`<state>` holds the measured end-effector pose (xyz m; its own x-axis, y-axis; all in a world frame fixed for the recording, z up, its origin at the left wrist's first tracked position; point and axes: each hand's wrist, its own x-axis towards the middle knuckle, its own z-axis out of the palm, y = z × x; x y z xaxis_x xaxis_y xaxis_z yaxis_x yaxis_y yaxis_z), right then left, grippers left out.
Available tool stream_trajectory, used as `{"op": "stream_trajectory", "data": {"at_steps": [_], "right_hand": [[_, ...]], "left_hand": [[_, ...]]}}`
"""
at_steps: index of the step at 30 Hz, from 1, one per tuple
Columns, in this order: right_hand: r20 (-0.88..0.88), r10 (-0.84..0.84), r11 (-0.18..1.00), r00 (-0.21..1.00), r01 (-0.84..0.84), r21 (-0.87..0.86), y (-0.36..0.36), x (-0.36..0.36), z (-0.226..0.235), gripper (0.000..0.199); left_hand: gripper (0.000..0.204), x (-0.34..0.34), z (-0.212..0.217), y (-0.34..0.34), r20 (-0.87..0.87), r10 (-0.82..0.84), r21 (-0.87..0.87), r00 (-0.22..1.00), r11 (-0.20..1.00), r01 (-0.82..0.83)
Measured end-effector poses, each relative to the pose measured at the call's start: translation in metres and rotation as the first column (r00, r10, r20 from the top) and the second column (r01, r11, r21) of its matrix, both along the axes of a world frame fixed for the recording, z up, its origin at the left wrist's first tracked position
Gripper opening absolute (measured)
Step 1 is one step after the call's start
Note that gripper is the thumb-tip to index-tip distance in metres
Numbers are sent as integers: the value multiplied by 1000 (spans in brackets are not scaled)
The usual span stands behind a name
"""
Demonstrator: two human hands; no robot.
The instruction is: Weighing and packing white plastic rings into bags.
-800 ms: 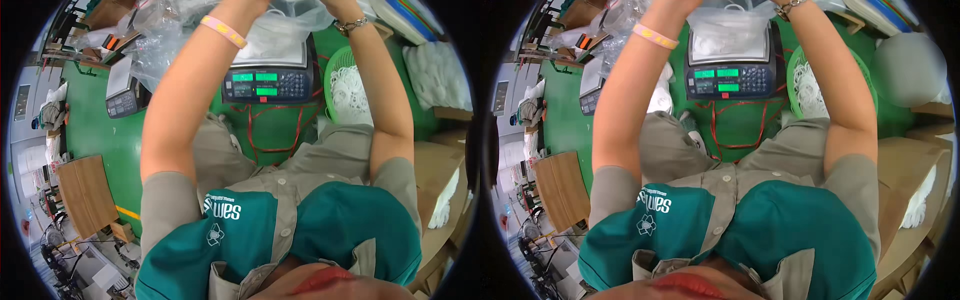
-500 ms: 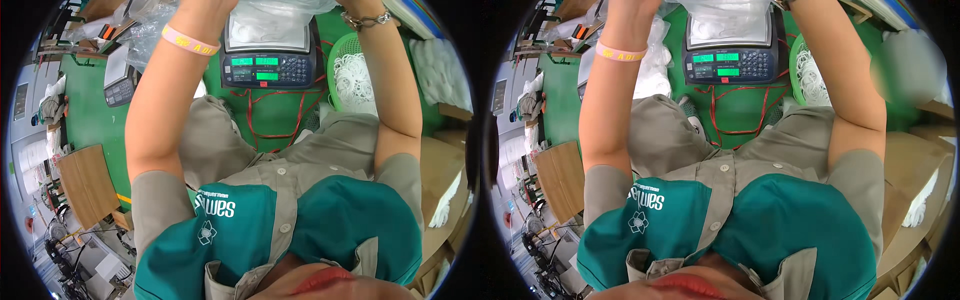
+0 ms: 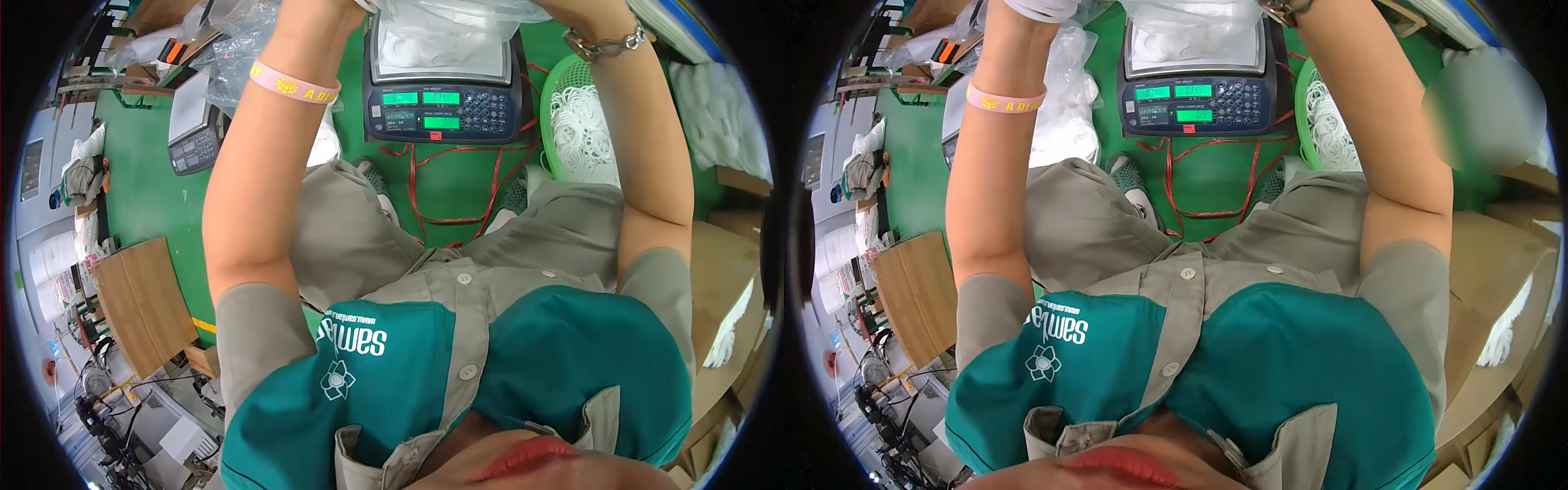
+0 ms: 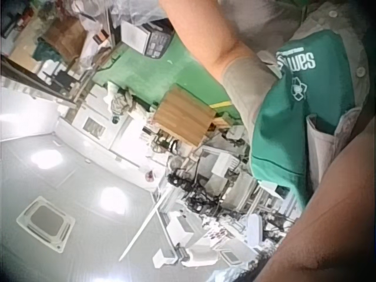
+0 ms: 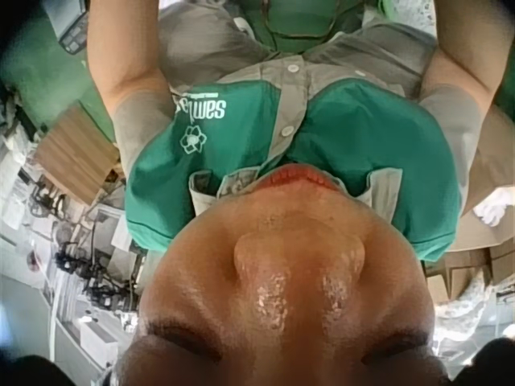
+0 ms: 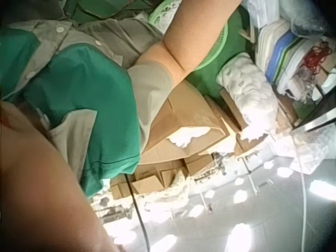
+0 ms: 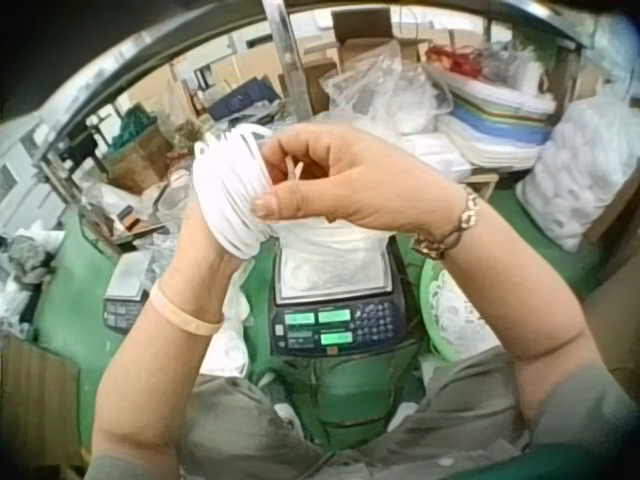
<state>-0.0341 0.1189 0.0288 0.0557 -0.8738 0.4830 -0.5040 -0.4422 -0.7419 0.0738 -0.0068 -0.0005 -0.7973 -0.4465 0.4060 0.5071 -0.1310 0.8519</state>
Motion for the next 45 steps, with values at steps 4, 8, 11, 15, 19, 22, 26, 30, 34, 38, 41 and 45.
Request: {"op": "stream_trajectory", "data": {"at_steps": [4,8,11,15,19,22,26,30,34,38,41,45], "right_hand": [[145,58,997,988,-64,39,-7,-1,-5,23],[193,-33,998,981,22,58,-6,-17,-3,18],[321,-83,995,943,60,81,-5,-26,-3,16],[344,-144,989,928,126,73,-42,-9,-25,13],[189,-335,932,923,354,-82,-23,-55,-14,13],[-223,-524,843,822,539,3,-19,-66,-23,18],[-496,-473,796,728,594,113,-32,-66,-43,21],[-562,-589,790,581,559,-251,-39,-76,-47,21],[-126,-458,884,880,466,43,-27,-45,-20,16],[-41,-106,988,994,110,107,-4,-21,8,11],[-129,46,999,991,-49,-20,2,-7,22,15],[-106,-5,997,994,-3,-71,-8,3,4,13]], "left_hand": [[17,5,1,-6,14,-74,-163,997,984,75],[15,16,4,-4,47,-129,79,991,989,125],[19,9,-7,-10,177,194,-145,965,975,-169],[21,42,-19,-41,178,-31,132,984,991,7],[14,18,-24,-52,-100,-402,484,910,780,398],[13,22,-20,-53,243,281,124,928,940,-317],[13,31,-12,-49,229,331,82,916,931,-357],[9,36,-7,-44,126,286,6,950,957,-290],[10,15,-13,-35,-363,424,-416,830,723,-551],[12,22,2,-11,127,207,-379,970,914,-145],[9,25,17,-9,37,81,-542,996,839,-48],[11,28,-5,-24,168,141,-278,976,956,-91]]}}
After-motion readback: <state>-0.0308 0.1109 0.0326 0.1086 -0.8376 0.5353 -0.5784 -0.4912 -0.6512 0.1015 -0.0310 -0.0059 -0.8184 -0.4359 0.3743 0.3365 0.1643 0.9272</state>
